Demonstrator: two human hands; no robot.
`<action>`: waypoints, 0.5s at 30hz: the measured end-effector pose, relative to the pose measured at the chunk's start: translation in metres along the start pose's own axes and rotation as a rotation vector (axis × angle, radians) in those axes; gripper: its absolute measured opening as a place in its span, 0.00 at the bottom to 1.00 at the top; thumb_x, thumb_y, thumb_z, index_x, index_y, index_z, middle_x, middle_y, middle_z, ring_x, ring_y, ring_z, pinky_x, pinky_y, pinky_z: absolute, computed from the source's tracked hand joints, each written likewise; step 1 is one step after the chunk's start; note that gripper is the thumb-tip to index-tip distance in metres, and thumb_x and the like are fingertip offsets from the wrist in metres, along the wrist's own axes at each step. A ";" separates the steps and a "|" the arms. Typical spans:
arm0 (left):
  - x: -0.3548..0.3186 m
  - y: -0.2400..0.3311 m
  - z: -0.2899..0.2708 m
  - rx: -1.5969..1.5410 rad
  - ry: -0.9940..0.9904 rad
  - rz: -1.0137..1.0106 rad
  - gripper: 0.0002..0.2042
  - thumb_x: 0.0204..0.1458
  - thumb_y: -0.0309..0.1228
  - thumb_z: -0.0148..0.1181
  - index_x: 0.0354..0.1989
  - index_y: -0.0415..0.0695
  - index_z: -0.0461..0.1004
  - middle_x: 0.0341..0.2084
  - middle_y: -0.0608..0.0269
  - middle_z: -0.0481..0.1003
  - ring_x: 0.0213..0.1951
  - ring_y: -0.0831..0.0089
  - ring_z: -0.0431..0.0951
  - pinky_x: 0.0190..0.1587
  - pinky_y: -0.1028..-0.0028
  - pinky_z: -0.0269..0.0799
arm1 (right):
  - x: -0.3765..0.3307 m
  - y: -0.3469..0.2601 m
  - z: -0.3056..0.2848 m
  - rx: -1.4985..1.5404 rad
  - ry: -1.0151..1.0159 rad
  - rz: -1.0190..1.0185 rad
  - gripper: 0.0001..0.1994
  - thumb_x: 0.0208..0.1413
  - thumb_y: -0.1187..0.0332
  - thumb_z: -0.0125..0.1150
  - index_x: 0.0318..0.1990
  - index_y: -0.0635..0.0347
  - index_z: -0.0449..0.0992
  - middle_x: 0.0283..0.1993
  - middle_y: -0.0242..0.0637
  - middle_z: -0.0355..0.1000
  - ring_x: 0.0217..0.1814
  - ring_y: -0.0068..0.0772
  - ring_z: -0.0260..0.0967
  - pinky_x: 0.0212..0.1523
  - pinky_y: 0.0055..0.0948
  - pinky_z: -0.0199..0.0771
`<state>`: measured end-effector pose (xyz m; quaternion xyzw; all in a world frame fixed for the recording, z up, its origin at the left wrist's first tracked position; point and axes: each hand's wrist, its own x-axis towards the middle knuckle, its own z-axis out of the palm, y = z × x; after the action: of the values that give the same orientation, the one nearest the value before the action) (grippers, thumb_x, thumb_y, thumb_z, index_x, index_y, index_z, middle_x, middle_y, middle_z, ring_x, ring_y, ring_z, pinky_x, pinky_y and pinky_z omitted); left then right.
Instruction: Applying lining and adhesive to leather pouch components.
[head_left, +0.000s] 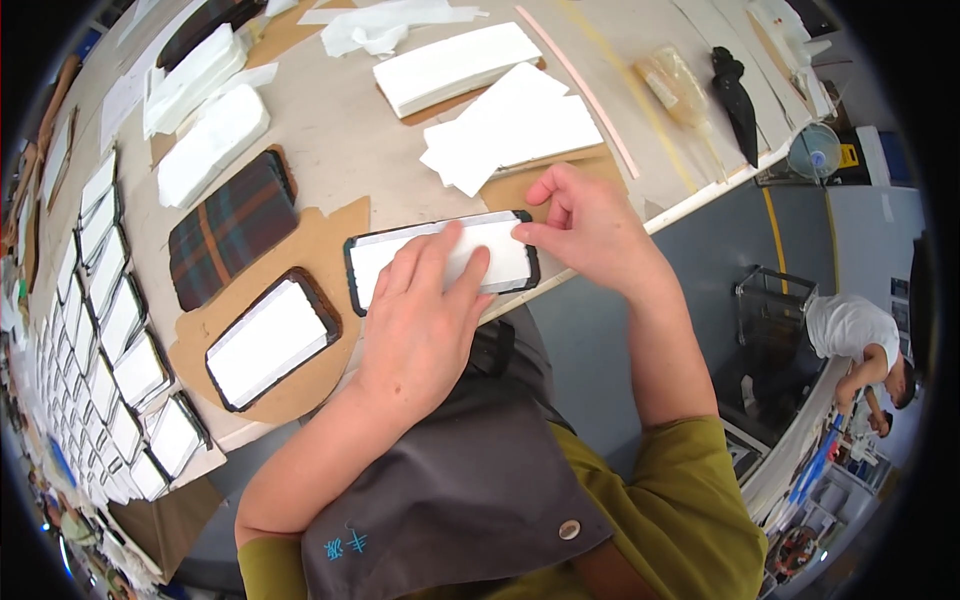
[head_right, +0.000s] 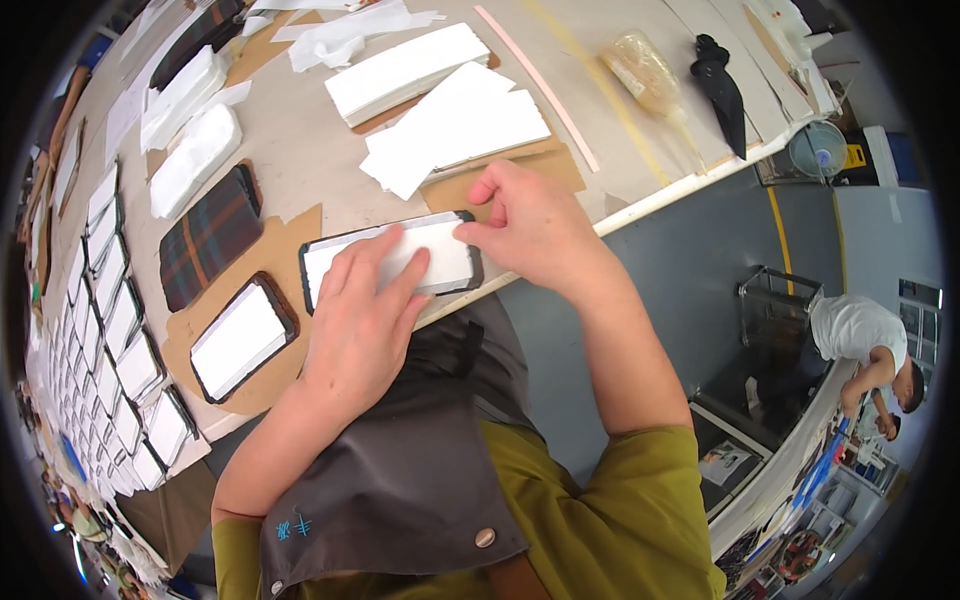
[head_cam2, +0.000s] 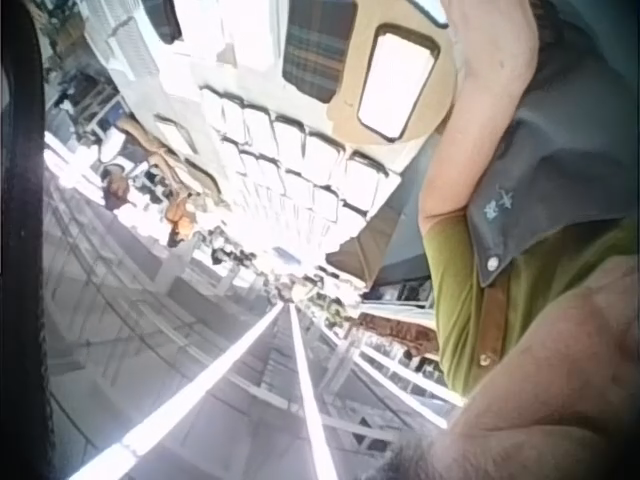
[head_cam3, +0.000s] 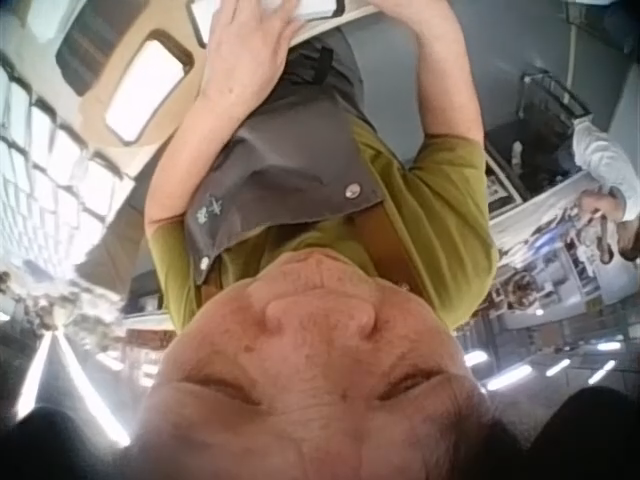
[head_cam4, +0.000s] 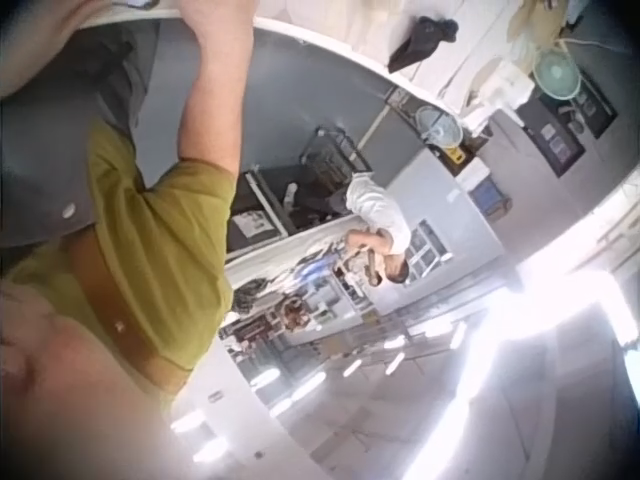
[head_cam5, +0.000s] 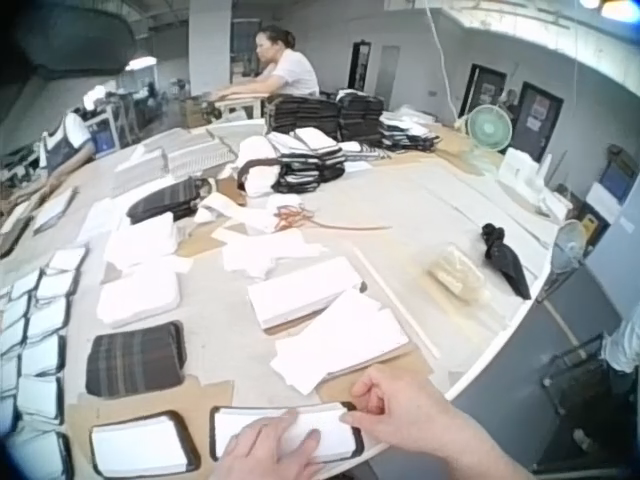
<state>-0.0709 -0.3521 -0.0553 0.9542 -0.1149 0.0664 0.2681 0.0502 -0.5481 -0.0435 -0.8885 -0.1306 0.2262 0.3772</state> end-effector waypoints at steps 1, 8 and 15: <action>-0.006 -0.002 -0.005 0.025 -0.008 -0.019 0.22 0.51 0.28 0.68 0.57 0.44 0.77 0.59 0.56 0.70 0.56 0.55 0.71 0.59 0.58 0.68 | 0.002 -0.002 -0.001 0.003 -0.009 -0.008 0.15 0.50 0.66 0.74 0.40 0.62 0.75 0.24 0.33 0.72 0.26 0.27 0.68 0.27 0.31 0.68; -0.026 -0.005 -0.002 0.179 -0.070 -0.007 0.24 0.54 0.35 0.67 0.61 0.49 0.75 0.65 0.55 0.67 0.68 0.56 0.64 0.71 0.47 0.55 | 0.000 -0.008 0.000 -0.055 -0.023 0.049 0.16 0.49 0.66 0.74 0.39 0.64 0.75 0.24 0.33 0.71 0.26 0.27 0.68 0.27 0.31 0.69; -0.034 -0.010 0.004 0.147 -0.052 -0.020 0.25 0.59 0.40 0.61 0.65 0.47 0.71 0.67 0.51 0.65 0.71 0.54 0.62 0.73 0.43 0.49 | -0.001 -0.018 0.015 -0.170 0.057 -0.081 0.20 0.41 0.64 0.81 0.36 0.63 0.75 0.27 0.34 0.69 0.27 0.28 0.66 0.29 0.29 0.70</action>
<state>-0.1009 -0.3391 -0.0699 0.9738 -0.1072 0.0475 0.1948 0.0405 -0.5268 -0.0390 -0.9175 -0.1742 0.1736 0.3127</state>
